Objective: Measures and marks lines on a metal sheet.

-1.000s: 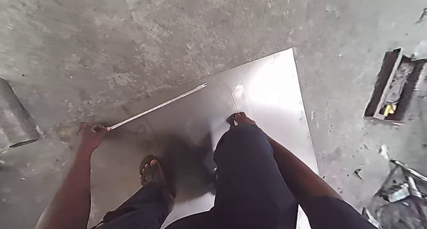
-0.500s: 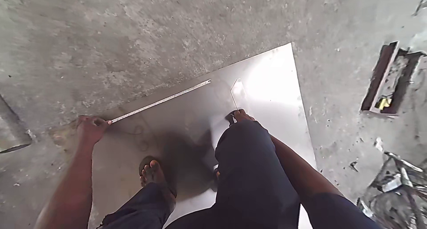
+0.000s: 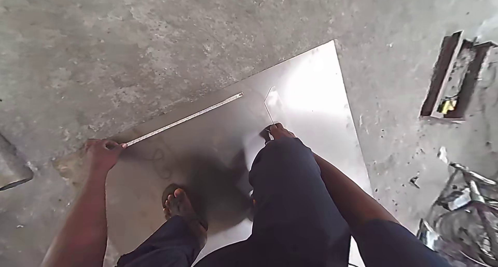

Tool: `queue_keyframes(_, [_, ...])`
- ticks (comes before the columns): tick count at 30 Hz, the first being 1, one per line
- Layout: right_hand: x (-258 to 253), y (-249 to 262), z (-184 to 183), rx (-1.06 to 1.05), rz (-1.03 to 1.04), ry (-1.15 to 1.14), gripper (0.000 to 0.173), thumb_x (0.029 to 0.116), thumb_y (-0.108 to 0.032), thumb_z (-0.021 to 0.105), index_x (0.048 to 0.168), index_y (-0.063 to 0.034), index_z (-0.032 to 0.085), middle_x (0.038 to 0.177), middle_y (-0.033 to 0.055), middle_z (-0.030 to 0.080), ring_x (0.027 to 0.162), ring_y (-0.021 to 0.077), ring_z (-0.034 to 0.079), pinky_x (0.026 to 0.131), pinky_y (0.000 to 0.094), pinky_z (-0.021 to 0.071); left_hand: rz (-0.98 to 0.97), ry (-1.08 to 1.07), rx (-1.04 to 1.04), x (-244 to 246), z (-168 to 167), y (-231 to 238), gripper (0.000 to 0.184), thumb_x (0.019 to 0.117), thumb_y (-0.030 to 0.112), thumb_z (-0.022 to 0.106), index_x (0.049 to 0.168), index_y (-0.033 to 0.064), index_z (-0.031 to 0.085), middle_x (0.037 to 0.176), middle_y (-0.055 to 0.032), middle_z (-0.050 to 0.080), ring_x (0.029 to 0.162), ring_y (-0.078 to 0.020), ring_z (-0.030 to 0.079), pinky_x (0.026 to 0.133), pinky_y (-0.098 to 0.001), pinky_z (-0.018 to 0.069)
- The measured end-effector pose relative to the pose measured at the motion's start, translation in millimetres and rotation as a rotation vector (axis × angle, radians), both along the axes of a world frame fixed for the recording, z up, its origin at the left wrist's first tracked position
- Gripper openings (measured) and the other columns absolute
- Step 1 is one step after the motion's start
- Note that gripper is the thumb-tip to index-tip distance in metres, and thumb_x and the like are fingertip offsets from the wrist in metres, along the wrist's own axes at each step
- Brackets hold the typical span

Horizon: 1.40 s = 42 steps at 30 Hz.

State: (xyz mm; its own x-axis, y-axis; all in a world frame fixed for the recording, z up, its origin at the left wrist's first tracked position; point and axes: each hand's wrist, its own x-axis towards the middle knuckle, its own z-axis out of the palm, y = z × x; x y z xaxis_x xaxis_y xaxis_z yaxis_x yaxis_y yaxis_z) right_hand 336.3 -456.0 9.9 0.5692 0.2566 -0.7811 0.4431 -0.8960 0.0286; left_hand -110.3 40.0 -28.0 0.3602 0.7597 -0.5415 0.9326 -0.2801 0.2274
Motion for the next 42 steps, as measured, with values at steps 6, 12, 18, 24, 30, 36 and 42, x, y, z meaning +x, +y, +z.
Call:
queue_keyframes(6, [0.7, -9.6, -12.0, 0.073, 0.042, -0.030, 0.048, 0.0927, -0.047, 0.070, 0.129, -0.0165, 0.062, 0.143, 0.0135, 0.057, 0.108, 0.0380, 0.068, 0.080, 0.0615, 0.0578, -0.042, 0.085, 0.046, 18.6, 26.5, -10.0, 0.038, 0.0959, 0.040, 0.073, 0.107, 0.0035, 0.072, 0.132, -0.0331, 0.056, 0.131, -0.0527, 0.048, 0.105, -0.0747, 0.0381])
queue_keyframes(12, [3.0, -8.5, -7.0, 0.074, 0.047, 0.015, 0.029, 0.1013, -0.026, 0.060, 0.125, -0.0092, 0.061, 0.139, 0.0200, 0.056, 0.109, 0.0426, 0.067, 0.081, 0.0625, 0.0574, 0.005, 0.070, -0.008, 17.8, 16.2, -10.3, 0.040, 0.0979, 0.035, 0.071, 0.110, -0.0026, 0.068, 0.129, -0.0375, 0.056, 0.127, -0.0534, 0.052, 0.104, -0.0736, 0.0401])
queue_keyframes(18, [-7.1, 46.7, -1.1, 0.486, 0.052, 0.140, 0.051, 0.0964, -0.055, 0.067, 0.123, -0.0116, 0.063, 0.111, 0.0160, 0.068, 0.097, 0.0363, 0.069, 0.078, 0.0620, 0.0556, -0.026, 0.093, -0.009, 29.3, 28.4, -16.3, 0.036, 0.0984, 0.031, 0.070, 0.110, -0.0032, 0.068, 0.126, -0.0365, 0.059, 0.124, -0.0537, 0.054, 0.103, -0.0736, 0.0409])
queue_keyframes(24, [-27.9, 130.7, -29.6, 0.709, 0.380, -0.142, 0.073, 0.1000, -0.064, 0.053, 0.160, -0.0234, 0.040, 0.129, 0.0165, 0.062, 0.110, 0.0374, 0.063, 0.080, 0.0526, 0.0558, -0.048, 0.121, 0.008, 31.9, 29.3, -12.9, 0.037, 0.0972, 0.033, 0.071, 0.112, -0.0012, 0.069, 0.123, -0.0331, 0.062, 0.122, -0.0503, 0.057, 0.104, -0.0717, 0.0419])
queue_keyframes(30, [-30.8, 132.4, -49.0, 0.729, 0.443, -0.221, 0.068, 0.1046, -0.063, 0.039, 0.159, -0.0220, 0.041, 0.127, 0.0139, 0.062, 0.108, 0.0363, 0.062, 0.079, 0.0519, 0.0537, -0.052, 0.108, 0.007, 23.8, 22.6, -8.8, 0.036, 0.0965, 0.034, 0.071, 0.111, 0.0003, 0.069, 0.121, -0.0318, 0.063, 0.118, -0.0490, 0.059, 0.100, -0.0710, 0.0448])
queue_keyframes(36, [-28.6, 130.9, -56.2, 0.764, 0.449, -0.254, 0.069, 0.1034, -0.066, 0.036, 0.158, -0.0238, 0.043, 0.122, 0.0117, 0.063, 0.105, 0.0336, 0.062, 0.076, 0.0488, 0.0537, -0.005, 0.086, -0.013, 29.0, 28.2, -13.1, 0.040, 0.0962, 0.031, 0.072, 0.115, -0.0040, 0.066, 0.126, -0.0334, 0.059, 0.120, -0.0483, 0.057, 0.100, -0.0681, 0.0453])
queue_keyframes(42, [-26.7, 129.3, -57.2, 0.765, 0.455, -0.234, 0.070, 0.1033, -0.066, 0.034, 0.158, -0.0228, 0.043, 0.122, 0.0117, 0.063, 0.107, 0.0333, 0.062, 0.080, 0.0487, 0.0531, -0.004, 0.061, -0.015, 20.5, 18.7, -10.8, 0.037, 0.0949, 0.030, 0.075, 0.109, -0.0039, 0.068, 0.118, -0.0327, 0.062, 0.112, -0.0480, 0.061, 0.096, -0.0692, 0.0475])
